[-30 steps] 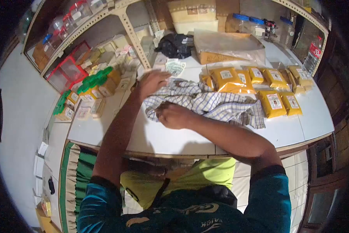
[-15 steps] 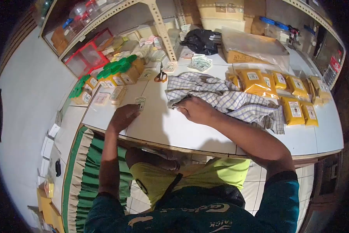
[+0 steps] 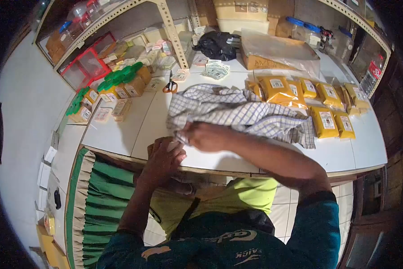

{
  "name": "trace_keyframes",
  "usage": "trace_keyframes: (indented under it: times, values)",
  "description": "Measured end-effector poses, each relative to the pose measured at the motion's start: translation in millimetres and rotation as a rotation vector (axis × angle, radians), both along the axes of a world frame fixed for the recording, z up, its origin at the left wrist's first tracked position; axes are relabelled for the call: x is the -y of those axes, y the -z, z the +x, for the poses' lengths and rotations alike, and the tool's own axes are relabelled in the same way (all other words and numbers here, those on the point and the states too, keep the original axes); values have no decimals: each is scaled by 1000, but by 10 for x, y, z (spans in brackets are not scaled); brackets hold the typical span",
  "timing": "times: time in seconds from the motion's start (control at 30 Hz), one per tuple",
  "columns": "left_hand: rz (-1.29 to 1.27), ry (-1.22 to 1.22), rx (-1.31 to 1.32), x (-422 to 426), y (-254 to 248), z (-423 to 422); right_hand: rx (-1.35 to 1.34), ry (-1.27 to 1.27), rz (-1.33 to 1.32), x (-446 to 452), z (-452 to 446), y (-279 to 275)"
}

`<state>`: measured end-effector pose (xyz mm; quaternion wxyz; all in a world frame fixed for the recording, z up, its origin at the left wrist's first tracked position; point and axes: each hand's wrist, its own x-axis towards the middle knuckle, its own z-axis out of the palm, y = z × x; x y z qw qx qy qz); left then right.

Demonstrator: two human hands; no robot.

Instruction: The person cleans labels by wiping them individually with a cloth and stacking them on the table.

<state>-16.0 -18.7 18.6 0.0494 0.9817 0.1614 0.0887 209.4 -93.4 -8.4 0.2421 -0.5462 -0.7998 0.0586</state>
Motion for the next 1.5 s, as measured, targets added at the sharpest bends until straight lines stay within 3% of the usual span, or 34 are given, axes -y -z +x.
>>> trace_keyframes:
  times: [0.03,0.1,0.17,0.23,0.27,0.33,0.43,0.5,0.57,0.6,0.63,0.7,0.77,0.8,0.83,0.87,0.9,1.0,1.07,1.13,1.2,1.27,1.3,1.33,1.37,1.4,1.47,1.5]
  values:
    - [-18,-20,91,32,40,-37,36,-16,-198,-67,100,-99]
    - [-41,-2,71,18,73,-133,-43,114,-283,94,-122,-293]
    - [-56,5,77,-64,37,-118,-15,-26,87,130,-264,-156]
    - [-78,30,79,-37,38,-183,-8,-20,-68,-120,27,48]
    - [-69,-5,179,-9,98,-163,38,22,-26,-71,-16,13]
    - [-64,0,123,-46,99,-168,98,74,38,-107,22,-72]
    - [-84,6,106,-15,87,-160,93,-90,243,-162,57,237]
    - [-61,27,174,-39,46,-148,321,-68,95,-19,-16,-117]
    - [-104,55,151,-100,13,-149,97,10,268,25,-256,141]
    - [-110,51,141,-138,28,-150,-42,-11,190,-132,-126,263]
    - [-115,83,176,-198,67,-146,17,5,86,-279,177,446]
    - [-88,124,230,-339,127,-111,315,10,93,-158,179,158]
    - [-129,166,207,-458,166,-38,76,18,285,95,-216,-35]
    - [-135,163,203,-467,99,2,-3,-82,202,-76,-120,44]
    - [-210,206,173,-512,6,69,58,11,25,-99,135,104]
    - [-276,252,153,-553,-72,122,-34,170,43,-5,125,14]
    - [-260,260,162,-632,-98,158,-114,329,76,21,165,-103]
    - [-140,407,47,-803,-62,310,-126,336,96,46,136,-100]
    - [206,590,184,-811,-10,351,-165,334,156,4,180,-30]
    - [319,616,110,-839,-20,326,-221,383,36,-28,246,-45]
    - [435,635,36,-859,-197,307,-230,389,90,-56,253,26]
    - [270,591,181,-842,-619,252,-245,400,143,-71,250,46]
    - [371,474,208,-831,-846,232,-232,391,128,-59,240,-3]
    - [266,387,387,-954,-950,243,-218,380,113,-58,220,-23]
    - [611,371,598,-957,-1195,320,-225,387,112,-75,203,5]
    - [666,258,695,-735,-1540,420,-190,376,106,-96,196,38]
    - [599,193,1085,-691,-1818,799,-146,365,132,-70,161,36]
    - [476,264,1158,-716,-1873,1007,-132,371,132,-71,160,46]
